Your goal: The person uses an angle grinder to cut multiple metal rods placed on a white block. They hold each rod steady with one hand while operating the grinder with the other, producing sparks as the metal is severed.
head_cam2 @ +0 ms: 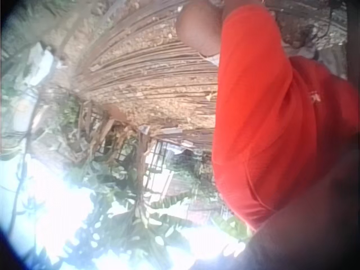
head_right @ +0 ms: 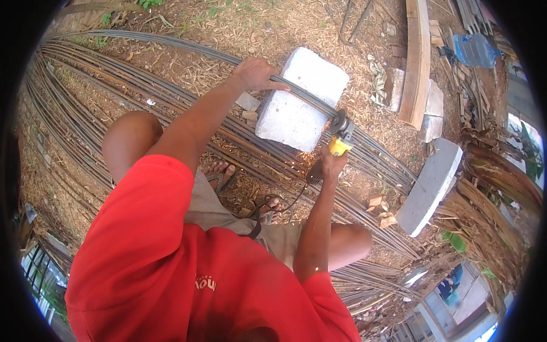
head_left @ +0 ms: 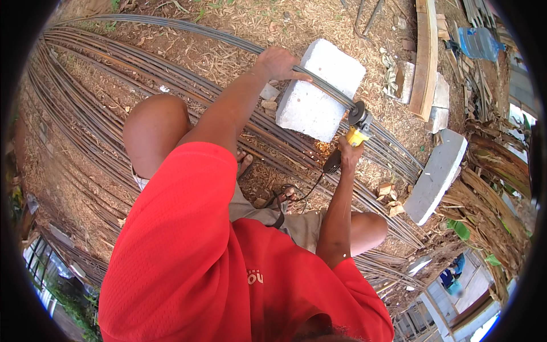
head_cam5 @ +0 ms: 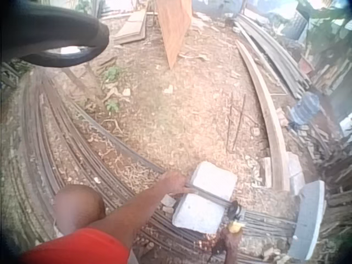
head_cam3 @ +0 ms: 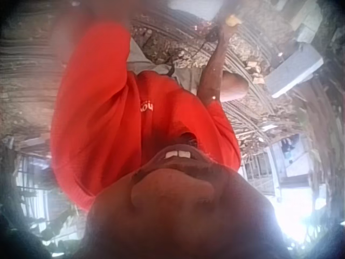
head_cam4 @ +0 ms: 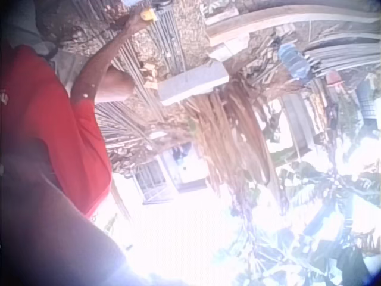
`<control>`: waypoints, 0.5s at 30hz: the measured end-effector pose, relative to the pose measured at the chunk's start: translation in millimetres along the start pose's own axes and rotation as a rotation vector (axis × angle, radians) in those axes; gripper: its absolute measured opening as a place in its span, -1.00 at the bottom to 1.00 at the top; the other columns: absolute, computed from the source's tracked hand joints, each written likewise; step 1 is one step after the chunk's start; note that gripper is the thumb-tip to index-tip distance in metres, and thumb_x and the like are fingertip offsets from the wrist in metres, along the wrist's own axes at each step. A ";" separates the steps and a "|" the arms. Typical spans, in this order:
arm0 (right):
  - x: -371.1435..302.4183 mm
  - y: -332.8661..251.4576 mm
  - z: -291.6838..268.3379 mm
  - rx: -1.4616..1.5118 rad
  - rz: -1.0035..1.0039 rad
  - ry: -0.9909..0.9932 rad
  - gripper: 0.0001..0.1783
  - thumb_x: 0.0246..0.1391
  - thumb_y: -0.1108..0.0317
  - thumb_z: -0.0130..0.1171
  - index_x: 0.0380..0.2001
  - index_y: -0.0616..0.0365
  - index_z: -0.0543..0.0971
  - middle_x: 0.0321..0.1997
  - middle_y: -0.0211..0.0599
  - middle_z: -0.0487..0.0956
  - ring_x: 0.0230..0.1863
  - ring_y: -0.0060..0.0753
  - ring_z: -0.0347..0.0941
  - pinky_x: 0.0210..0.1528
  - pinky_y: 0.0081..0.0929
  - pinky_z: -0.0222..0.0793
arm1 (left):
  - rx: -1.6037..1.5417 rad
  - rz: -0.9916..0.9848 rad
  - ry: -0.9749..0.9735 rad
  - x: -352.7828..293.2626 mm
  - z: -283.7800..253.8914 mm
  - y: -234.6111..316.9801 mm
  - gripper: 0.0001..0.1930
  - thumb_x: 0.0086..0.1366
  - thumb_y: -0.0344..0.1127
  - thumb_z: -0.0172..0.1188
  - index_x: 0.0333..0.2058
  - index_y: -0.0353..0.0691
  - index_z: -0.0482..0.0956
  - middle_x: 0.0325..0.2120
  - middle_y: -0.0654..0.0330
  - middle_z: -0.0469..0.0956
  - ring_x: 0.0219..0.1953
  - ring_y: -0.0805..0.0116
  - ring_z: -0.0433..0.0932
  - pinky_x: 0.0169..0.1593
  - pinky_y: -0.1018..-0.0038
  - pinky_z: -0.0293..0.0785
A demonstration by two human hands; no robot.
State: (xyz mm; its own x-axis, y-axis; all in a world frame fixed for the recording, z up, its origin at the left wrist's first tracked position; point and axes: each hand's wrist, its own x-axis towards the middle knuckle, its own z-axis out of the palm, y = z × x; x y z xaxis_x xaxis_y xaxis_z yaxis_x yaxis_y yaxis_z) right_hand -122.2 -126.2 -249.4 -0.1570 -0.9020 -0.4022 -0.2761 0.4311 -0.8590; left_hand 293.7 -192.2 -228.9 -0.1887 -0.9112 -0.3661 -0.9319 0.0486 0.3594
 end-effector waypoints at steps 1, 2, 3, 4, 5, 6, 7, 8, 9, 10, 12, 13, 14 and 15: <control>0.1 -0.5 0.3 -0.011 0.013 0.014 -0.58 0.00 0.55 0.49 -0.08 0.19 0.56 -0.30 -0.39 0.62 -0.46 -0.49 0.51 -0.45 -0.49 0.43 | 0.000 -0.001 0.004 0.2 0.2 -0.1 0.08 0.29 0.88 -0.15 0.05 -0.05 0.85 -0.47 0.01 0.70 -0.21 0.11 0.79 0.03 0.05 0.67; 0.2 -1.3 0.6 -0.002 -0.008 0.000 -0.58 0.00 0.55 0.50 -0.07 0.19 0.56 -0.30 -0.38 0.62 -0.45 -0.48 0.52 -0.44 -0.48 0.45 | 0.005 -0.001 0.009 0.3 0.6 0.2 0.09 0.29 0.88 -0.15 0.07 -0.04 0.84 -0.47 0.01 0.70 -0.22 0.11 0.79 0.03 0.05 0.68; 0.3 -2.2 1.0 -0.003 -0.004 0.000 -0.57 0.00 0.55 0.50 -0.06 0.20 0.56 -0.30 -0.38 0.62 -0.44 -0.47 0.53 -0.43 -0.48 0.47 | 0.015 -0.002 0.005 0.3 1.1 0.6 0.09 0.29 0.88 -0.16 0.09 -0.03 0.84 -0.47 0.01 0.70 -0.22 0.11 0.79 0.03 0.05 0.68; -0.1 -3.0 1.0 -0.027 0.007 0.017 -0.56 0.00 0.55 0.51 -0.05 0.21 0.56 -0.30 -0.37 0.63 -0.44 -0.46 0.54 -0.43 -0.47 0.48 | 0.006 -0.001 0.002 0.7 1.4 1.2 0.09 0.29 0.88 -0.16 0.11 -0.02 0.84 -0.47 0.01 0.70 -0.22 0.11 0.80 0.03 0.05 0.69; -0.1 -4.0 1.1 -0.009 0.004 0.005 -0.55 0.00 0.54 0.51 -0.04 0.21 0.57 -0.30 -0.37 0.63 -0.43 -0.46 0.54 -0.43 -0.47 0.48 | 0.004 -0.004 -0.007 1.4 0.6 0.8 0.10 0.29 0.88 -0.16 0.12 -0.02 0.83 -0.47 0.01 0.70 -0.22 0.11 0.80 0.02 0.05 0.69; -0.9 -4.4 1.2 -0.012 0.010 0.008 -0.54 0.00 0.54 0.51 -0.02 0.22 0.57 -0.31 -0.36 0.64 -0.43 -0.47 0.55 -0.42 -0.47 0.47 | 0.006 -0.006 -0.013 1.2 0.2 0.2 0.10 0.29 0.88 -0.16 0.14 -0.01 0.83 -0.47 0.00 0.70 -0.22 0.11 0.80 0.02 0.06 0.70; -1.2 -5.0 1.5 -0.031 0.039 0.021 -0.53 0.00 0.53 0.52 -0.01 0.23 0.57 -0.32 -0.36 0.64 -0.42 -0.47 0.55 -0.42 -0.47 0.46 | -0.005 0.002 0.010 0.2 0.2 -0.3 0.10 0.29 0.88 -0.16 0.13 -0.02 0.83 -0.47 0.01 0.71 -0.21 0.10 0.80 0.02 0.06 0.70; -1.2 -5.3 1.8 -0.029 0.005 0.014 -0.52 0.00 0.53 0.52 -0.01 0.23 0.57 -0.29 -0.34 0.64 -0.41 -0.45 0.56 -0.41 -0.47 0.49 | -0.013 0.010 0.037 -1.9 0.7 -0.5 0.10 0.29 0.88 -0.17 0.13 -0.02 0.83 -0.46 0.01 0.71 -0.21 0.10 0.80 0.02 0.07 0.70; -0.9 -5.6 2.0 -0.042 -0.005 0.019 -0.52 0.00 0.53 0.52 0.00 0.24 0.57 -0.27 -0.33 0.65 -0.40 -0.44 0.57 -0.40 -0.47 0.52 | -0.012 0.018 0.060 -3.5 0.9 -0.6 0.10 0.29 0.88 -0.17 0.12 -0.02 0.83 -0.46 0.01 0.71 -0.21 0.10 0.80 0.01 0.07 0.70; -0.9 -5.6 2.0 -0.056 -0.015 0.025 -0.52 -0.01 0.53 0.52 0.00 0.25 0.57 -0.24 -0.31 0.66 -0.39 -0.42 0.58 -0.39 -0.47 0.55 | -0.008 0.013 0.039 -3.1 0.3 -0.4 0.10 0.29 0.89 -0.17 0.11 -0.03 0.84 -0.46 0.02 0.71 -0.21 0.11 0.80 0.01 0.08 0.70; -0.8 -5.0 1.6 -0.027 0.005 0.007 -0.51 -0.01 0.51 0.52 0.01 0.25 0.58 -0.22 -0.31 0.67 -0.36 -0.41 0.59 -0.35 -0.45 0.55 | 0.020 0.003 -0.005 -0.7 -1.6 0.4 0.10 0.28 0.89 -0.18 0.08 -0.04 0.84 -0.45 0.02 0.72 -0.21 0.11 0.80 0.01 0.08 0.70; -0.8 -4.5 0.9 -0.015 0.026 0.012 -0.50 -0.01 0.50 0.53 0.01 0.25 0.58 -0.21 -0.30 0.67 -0.34 -0.40 0.59 -0.34 -0.45 0.55 | 0.007 0.002 -0.001 -0.8 -1.8 0.9 0.10 0.28 0.89 -0.18 0.07 -0.04 0.84 -0.45 0.02 0.72 -0.20 0.11 0.80 0.00 0.08 0.70; -0.9 -3.7 0.7 -0.019 -0.011 0.002 -0.50 -0.01 0.48 0.53 0.01 0.24 0.58 -0.21 -0.31 0.67 -0.33 -0.39 0.59 -0.32 -0.44 0.55 | -0.004 0.002 0.007 -1.0 -1.9 1.1 0.10 0.28 0.89 -0.17 0.05 -0.05 0.85 -0.45 0.01 0.72 -0.20 0.11 0.80 0.00 0.08 0.70; -1.4 -2.6 0.2 -0.026 -0.036 0.006 -0.50 -0.01 0.47 0.53 0.01 0.24 0.58 -0.22 -0.31 0.68 -0.32 -0.39 0.60 -0.30 -0.42 0.56 | -0.014 0.001 0.014 -1.2 -1.9 1.3 0.10 0.28 0.89 -0.17 0.04 -0.05 0.85 -0.44 0.01 0.72 -0.20 0.11 0.80 0.00 0.08 0.70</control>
State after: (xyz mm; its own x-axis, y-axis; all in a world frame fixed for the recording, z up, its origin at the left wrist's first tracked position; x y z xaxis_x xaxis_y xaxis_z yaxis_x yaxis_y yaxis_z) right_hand -121.1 -126.0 -246.7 -0.1520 -0.9169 -0.3691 -0.3065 0.3988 -0.8643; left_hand 293.3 -191.8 -226.3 -0.1847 -0.9170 -0.3535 -0.9272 0.0433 0.3720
